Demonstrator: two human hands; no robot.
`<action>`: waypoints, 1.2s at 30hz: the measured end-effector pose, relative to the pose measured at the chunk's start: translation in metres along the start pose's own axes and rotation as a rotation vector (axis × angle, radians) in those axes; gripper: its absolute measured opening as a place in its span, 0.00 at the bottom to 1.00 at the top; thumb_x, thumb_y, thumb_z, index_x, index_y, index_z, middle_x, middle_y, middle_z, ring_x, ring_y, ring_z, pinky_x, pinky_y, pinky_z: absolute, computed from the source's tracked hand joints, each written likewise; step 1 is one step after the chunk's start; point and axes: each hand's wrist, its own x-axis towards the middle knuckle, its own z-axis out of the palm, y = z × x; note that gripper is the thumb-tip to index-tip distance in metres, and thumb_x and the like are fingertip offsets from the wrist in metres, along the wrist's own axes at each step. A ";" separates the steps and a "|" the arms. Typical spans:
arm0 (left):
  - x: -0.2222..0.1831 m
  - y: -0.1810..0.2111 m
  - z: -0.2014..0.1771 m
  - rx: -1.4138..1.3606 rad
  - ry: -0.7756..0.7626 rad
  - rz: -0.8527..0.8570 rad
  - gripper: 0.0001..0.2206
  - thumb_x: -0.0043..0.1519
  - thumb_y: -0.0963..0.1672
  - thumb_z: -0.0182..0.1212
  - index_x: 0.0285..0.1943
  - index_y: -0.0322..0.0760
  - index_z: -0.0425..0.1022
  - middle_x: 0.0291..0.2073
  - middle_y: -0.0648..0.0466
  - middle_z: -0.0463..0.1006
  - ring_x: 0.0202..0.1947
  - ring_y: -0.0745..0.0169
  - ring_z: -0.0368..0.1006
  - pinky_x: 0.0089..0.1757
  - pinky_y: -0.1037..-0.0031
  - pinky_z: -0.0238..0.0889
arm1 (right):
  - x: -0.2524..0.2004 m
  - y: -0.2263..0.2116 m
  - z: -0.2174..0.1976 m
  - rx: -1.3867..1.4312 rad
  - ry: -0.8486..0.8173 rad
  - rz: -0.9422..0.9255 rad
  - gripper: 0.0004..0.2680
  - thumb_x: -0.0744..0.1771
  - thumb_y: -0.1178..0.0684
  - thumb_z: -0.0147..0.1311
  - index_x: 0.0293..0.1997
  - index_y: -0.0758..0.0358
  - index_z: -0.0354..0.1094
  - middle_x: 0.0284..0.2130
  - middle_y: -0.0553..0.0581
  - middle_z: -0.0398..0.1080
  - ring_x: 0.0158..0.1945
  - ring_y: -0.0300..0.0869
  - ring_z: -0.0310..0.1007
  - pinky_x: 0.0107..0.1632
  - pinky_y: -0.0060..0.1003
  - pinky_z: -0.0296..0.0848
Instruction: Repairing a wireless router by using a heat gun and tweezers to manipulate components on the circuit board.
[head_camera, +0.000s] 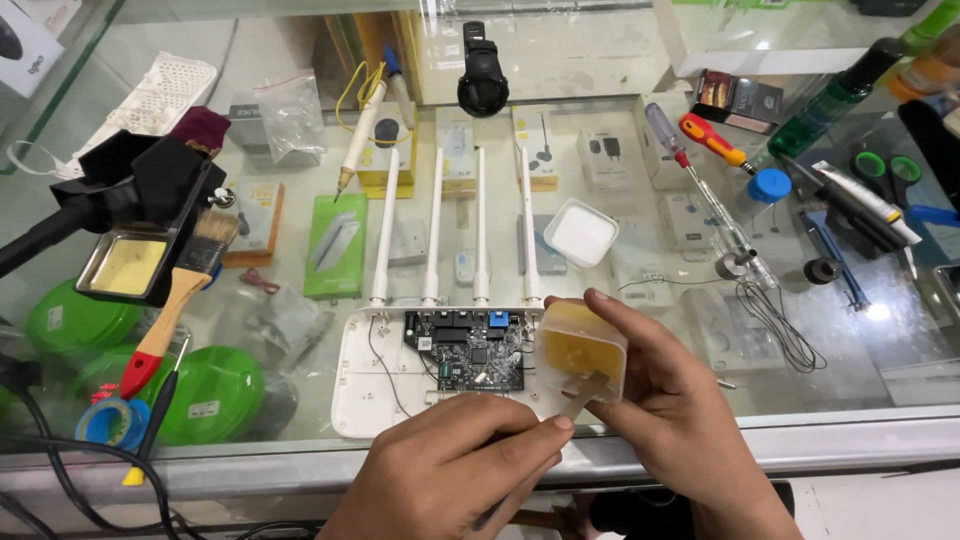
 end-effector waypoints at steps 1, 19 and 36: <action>0.000 0.000 -0.001 0.010 -0.012 0.010 0.06 0.64 0.37 0.64 0.48 0.32 0.78 0.35 0.50 0.77 0.32 0.60 0.74 0.37 0.74 0.70 | 0.000 0.000 0.000 0.010 -0.015 -0.026 0.27 0.62 0.70 0.57 0.70 0.64 0.57 0.65 0.65 0.68 0.64 0.45 0.71 0.61 0.38 0.73; 0.024 -0.013 -0.018 -0.096 -0.225 0.082 0.06 0.66 0.42 0.61 0.47 0.31 0.79 0.37 0.49 0.79 0.35 0.54 0.76 0.40 0.69 0.69 | 0.003 -0.009 0.003 -0.028 -0.127 0.012 0.27 0.64 0.68 0.54 0.73 0.65 0.53 0.68 0.66 0.64 0.66 0.45 0.68 0.65 0.38 0.69; -0.041 -0.037 -0.030 -0.586 0.509 -0.684 0.12 0.59 0.43 0.65 0.40 0.21 0.83 0.24 0.38 0.83 0.19 0.53 0.79 0.21 0.74 0.77 | 0.002 -0.036 -0.003 -0.167 0.271 -0.030 0.27 0.59 0.66 0.61 0.63 0.63 0.55 0.59 0.67 0.71 0.59 0.48 0.76 0.59 0.38 0.76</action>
